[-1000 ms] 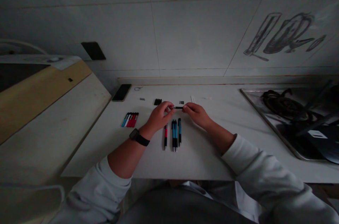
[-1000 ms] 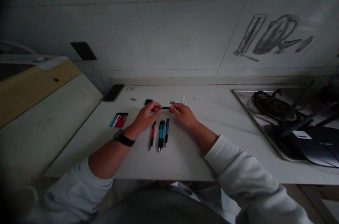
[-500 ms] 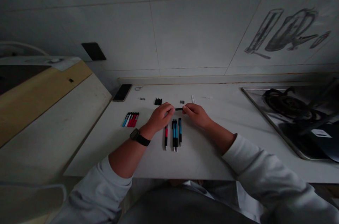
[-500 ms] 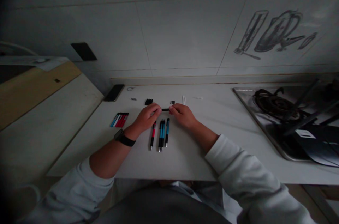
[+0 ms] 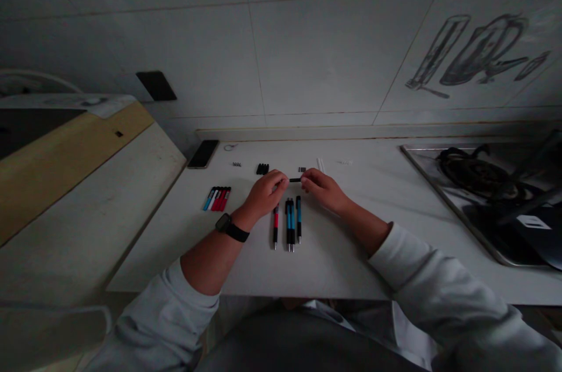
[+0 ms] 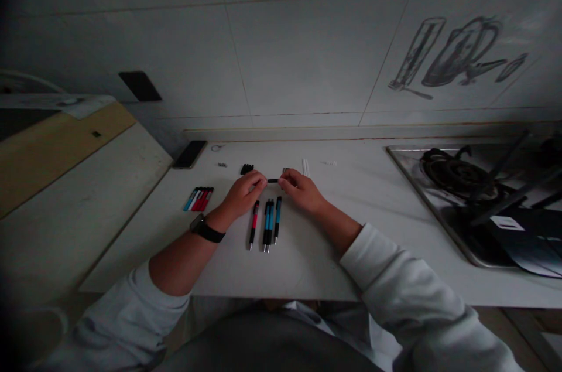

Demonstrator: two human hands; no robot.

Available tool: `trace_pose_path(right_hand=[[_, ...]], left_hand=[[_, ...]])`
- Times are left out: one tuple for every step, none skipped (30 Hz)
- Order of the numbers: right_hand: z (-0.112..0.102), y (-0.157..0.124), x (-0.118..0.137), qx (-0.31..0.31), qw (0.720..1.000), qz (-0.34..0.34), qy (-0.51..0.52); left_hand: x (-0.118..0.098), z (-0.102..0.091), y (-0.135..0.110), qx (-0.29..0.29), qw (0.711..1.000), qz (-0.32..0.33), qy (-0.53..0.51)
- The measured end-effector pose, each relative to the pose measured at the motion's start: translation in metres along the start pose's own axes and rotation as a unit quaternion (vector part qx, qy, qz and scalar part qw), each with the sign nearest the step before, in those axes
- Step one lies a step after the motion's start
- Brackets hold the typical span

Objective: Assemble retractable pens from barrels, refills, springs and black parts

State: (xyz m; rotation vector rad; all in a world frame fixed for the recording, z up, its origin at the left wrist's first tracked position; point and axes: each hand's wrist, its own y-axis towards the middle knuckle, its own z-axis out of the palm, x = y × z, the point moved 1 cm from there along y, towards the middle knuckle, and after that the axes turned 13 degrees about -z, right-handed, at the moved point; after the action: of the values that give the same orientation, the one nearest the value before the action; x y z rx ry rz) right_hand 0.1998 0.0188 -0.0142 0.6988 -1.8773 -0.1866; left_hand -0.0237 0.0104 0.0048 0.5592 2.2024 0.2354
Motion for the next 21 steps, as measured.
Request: trace_pose_path(right_hand=[[0.0005,0.0001,-0.0009,0.014,1.000,0.006,-0.004],[0.0010,0.0002,-0.0016,0.021,1.000,0.008,-0.004],[0.0015,0.0003,-0.0021,0.023,1.000,0.007,0.001],[0.0019,0.0005,-0.0023,0.019,1.000,0.005,0.011],[0.0024,0.0006,-0.0023,0.011,1.000,0.007,0.026],[0.0028,0.0007,-0.0021,0.005,0.999,0.013,0.042],[0.0032,0.0007,-0.0016,0.003,0.998,0.021,0.054],[0.0037,0.0008,-0.0010,0.005,0.998,0.029,0.057],[0.0041,0.0009,-0.0004,0.011,0.998,0.035,0.054],[0.0044,0.0010,0.0001,0.015,0.998,0.036,0.048],[0.0047,0.0011,0.0004,0.018,0.998,0.033,0.044],[0.0051,0.0011,0.0002,0.017,0.999,0.025,0.044],[0.0055,0.0011,-0.0002,0.013,0.998,0.017,0.051],[0.0060,0.0009,-0.0009,0.006,0.998,0.008,0.060],[0.0065,0.0007,-0.0017,-0.002,0.998,-0.001,0.068],[0.0070,0.0003,-0.0024,-0.010,0.997,-0.009,0.071],[0.0075,-0.0001,-0.0027,-0.016,0.997,-0.016,0.071],[0.0079,-0.0006,-0.0027,-0.020,0.997,-0.021,0.070],[0.0084,-0.0010,-0.0023,-0.024,0.997,-0.024,0.070],[0.0088,-0.0013,-0.0017,-0.027,0.997,-0.025,0.072],[0.0092,-0.0016,-0.0010,-0.030,0.996,-0.026,0.075]], left_hand=[[0.0001,0.0002,0.0001,0.002,1.000,0.000,0.000],[0.0002,0.0004,0.0002,0.004,1.000,-0.002,0.000],[0.0002,0.0006,0.0004,0.005,1.000,-0.003,0.000],[0.0003,0.0008,0.0005,0.005,1.000,-0.005,0.000],[0.0004,0.0009,0.0007,0.005,1.000,-0.007,0.001],[0.0005,0.0011,0.0008,0.005,1.000,-0.009,0.001],[0.0007,0.0013,0.0009,0.005,1.000,-0.010,0.002],[0.0008,0.0016,0.0008,0.007,1.000,-0.010,0.001],[0.0010,0.0018,0.0008,0.010,1.000,-0.009,0.000],[0.0012,0.0021,0.0006,0.012,1.000,-0.009,-0.002],[0.0014,0.0025,0.0006,0.013,1.000,-0.010,-0.004],[0.0017,0.0028,0.0005,0.013,1.000,-0.012,-0.007],[0.0020,0.0031,0.0005,0.012,1.000,-0.016,-0.010],[0.0023,0.0035,0.0006,0.010,1.000,-0.022,-0.015],[0.0026,0.0038,0.0008,0.007,0.999,-0.029,-0.020],[0.0028,0.0042,0.0010,0.004,0.999,-0.035,-0.027],[0.0029,0.0046,0.0012,0.001,0.999,-0.042,-0.033],[0.0031,0.0050,0.0013,-0.002,0.998,-0.049,-0.041],[0.0032,0.0055,0.0015,-0.006,0.997,-0.056,-0.050],[0.0035,0.0061,0.0015,-0.011,0.996,-0.065,-0.061],[0.0039,0.0069,0.0014,-0.017,0.994,-0.075,-0.076]])
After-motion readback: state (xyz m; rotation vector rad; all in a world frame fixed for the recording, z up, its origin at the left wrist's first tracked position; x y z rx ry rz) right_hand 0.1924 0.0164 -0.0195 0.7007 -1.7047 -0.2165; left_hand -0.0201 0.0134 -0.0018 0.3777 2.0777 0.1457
